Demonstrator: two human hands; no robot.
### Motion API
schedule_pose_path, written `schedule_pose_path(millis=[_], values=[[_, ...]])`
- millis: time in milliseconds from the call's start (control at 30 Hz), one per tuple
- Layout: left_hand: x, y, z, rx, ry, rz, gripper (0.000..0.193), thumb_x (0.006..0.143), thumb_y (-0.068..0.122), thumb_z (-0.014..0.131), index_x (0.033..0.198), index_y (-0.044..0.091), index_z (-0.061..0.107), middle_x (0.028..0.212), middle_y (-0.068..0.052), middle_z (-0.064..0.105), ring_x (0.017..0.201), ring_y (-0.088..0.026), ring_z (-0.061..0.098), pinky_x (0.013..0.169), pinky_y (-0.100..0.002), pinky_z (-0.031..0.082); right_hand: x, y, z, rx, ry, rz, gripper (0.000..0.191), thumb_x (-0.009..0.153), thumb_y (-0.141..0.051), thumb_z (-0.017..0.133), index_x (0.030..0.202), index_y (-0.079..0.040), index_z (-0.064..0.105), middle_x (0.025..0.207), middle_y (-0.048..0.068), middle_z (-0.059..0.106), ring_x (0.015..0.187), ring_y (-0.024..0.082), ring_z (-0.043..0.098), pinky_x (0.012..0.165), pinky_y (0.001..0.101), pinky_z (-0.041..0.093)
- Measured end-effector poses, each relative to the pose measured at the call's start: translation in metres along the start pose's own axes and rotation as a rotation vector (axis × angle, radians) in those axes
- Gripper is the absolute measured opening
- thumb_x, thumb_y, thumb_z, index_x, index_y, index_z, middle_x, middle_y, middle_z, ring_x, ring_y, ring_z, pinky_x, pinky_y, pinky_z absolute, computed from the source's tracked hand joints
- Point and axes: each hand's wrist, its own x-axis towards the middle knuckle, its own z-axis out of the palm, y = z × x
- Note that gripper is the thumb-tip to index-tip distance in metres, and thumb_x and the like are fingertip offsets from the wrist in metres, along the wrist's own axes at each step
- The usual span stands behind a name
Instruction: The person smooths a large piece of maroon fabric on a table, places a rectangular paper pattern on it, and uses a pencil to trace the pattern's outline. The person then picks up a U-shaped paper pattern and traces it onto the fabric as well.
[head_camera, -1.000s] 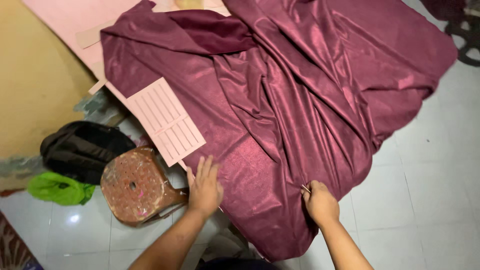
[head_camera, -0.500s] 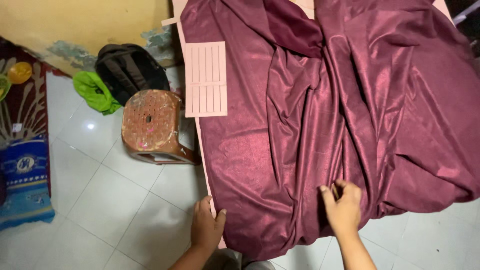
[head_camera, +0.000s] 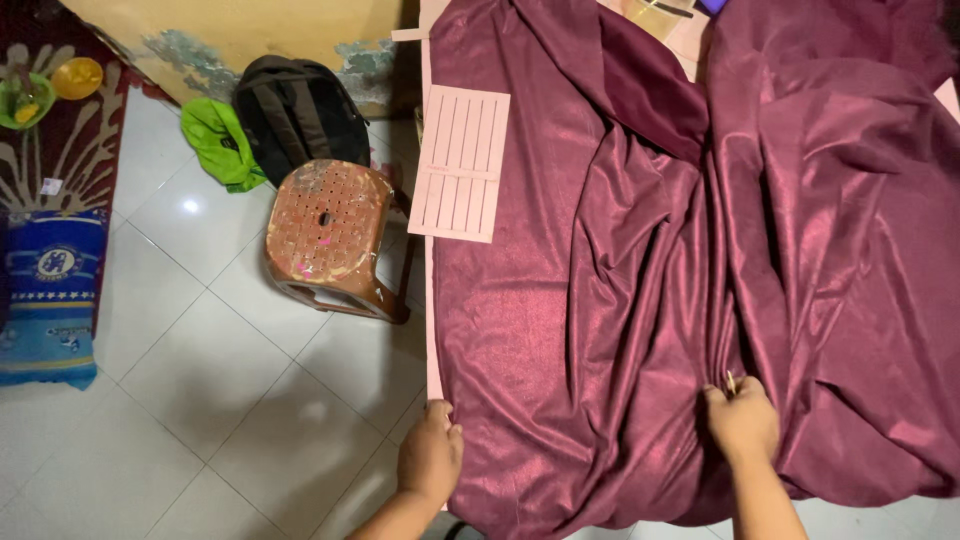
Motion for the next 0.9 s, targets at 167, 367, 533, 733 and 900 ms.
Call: schedule_pose_path(millis=[167, 367, 533, 733, 900], values=[[0.006, -0.021, 0.006, 0.024, -0.092, 0.068, 0.022, 0.089, 0.018, 0.064, 0.107, 0.008, 0.059, 0.103, -0.016, 0.071, 0.098, -0.037, 0.069, 0.085, -0.048, 0.054, 0.004, 0.022, 0.003, -0.079, 0.145, 0.019, 0.048, 0.087, -0.037, 0.078, 0.121, -0.006, 0.068, 0.113, 0.023, 0.072, 0.105, 0.043, 0.067, 0.088, 0.0527, 0.052], [0.018, -0.011, -0.015, 0.127, -0.159, 0.366, 0.042, 0.086, 0.024, 0.071, 0.123, 0.007, 0.059, 0.123, -0.017, 0.058, 0.12, -0.036, 0.056, 0.103, -0.049, 0.044, -0.034, -0.049, 0.026, 0.117, 0.403, -0.442, 0.029, 0.099, -0.024, 0.071, 0.124, -0.011, 0.067, 0.112, 0.012, 0.061, 0.104, 0.032, 0.064, 0.089, 0.0434, 0.052], [0.069, 0.036, -0.019, 0.174, -0.028, 0.843, 0.054, 0.09, 0.033, 0.068, 0.139, 0.014, 0.055, 0.15, -0.013, 0.047, 0.143, -0.033, 0.039, 0.119, -0.056, 0.023, -0.054, -0.17, 0.057, 0.237, 0.084, -0.795, 0.036, 0.094, -0.017, 0.064, 0.13, -0.016, 0.066, 0.132, 0.01, 0.062, 0.104, 0.032, 0.069, 0.08, 0.041, 0.057], [0.121, 0.063, -0.003, 0.343, -0.134, 0.741, 0.064, 0.096, 0.042, 0.055, 0.153, 0.02, 0.04, 0.164, -0.008, 0.025, 0.151, -0.029, 0.019, 0.121, -0.059, 0.007, -0.007, -0.205, 0.059, -0.016, -0.006, -0.729, 0.044, 0.096, -0.027, 0.059, 0.139, -0.026, 0.061, 0.154, 0.001, 0.051, 0.108, 0.032, 0.068, 0.082, 0.0445, 0.056], [0.124, 0.057, -0.004, 0.337, -0.055, 0.761, 0.063, 0.096, 0.045, 0.055, 0.153, 0.021, 0.044, 0.164, -0.009, 0.029, 0.152, -0.029, 0.022, 0.122, -0.057, 0.009, 0.03, -0.157, 0.042, 0.049, 0.138, -0.685, 0.044, 0.102, -0.027, 0.055, 0.145, -0.018, 0.057, 0.156, 0.003, 0.05, 0.118, 0.035, 0.065, 0.087, 0.045, 0.055]])
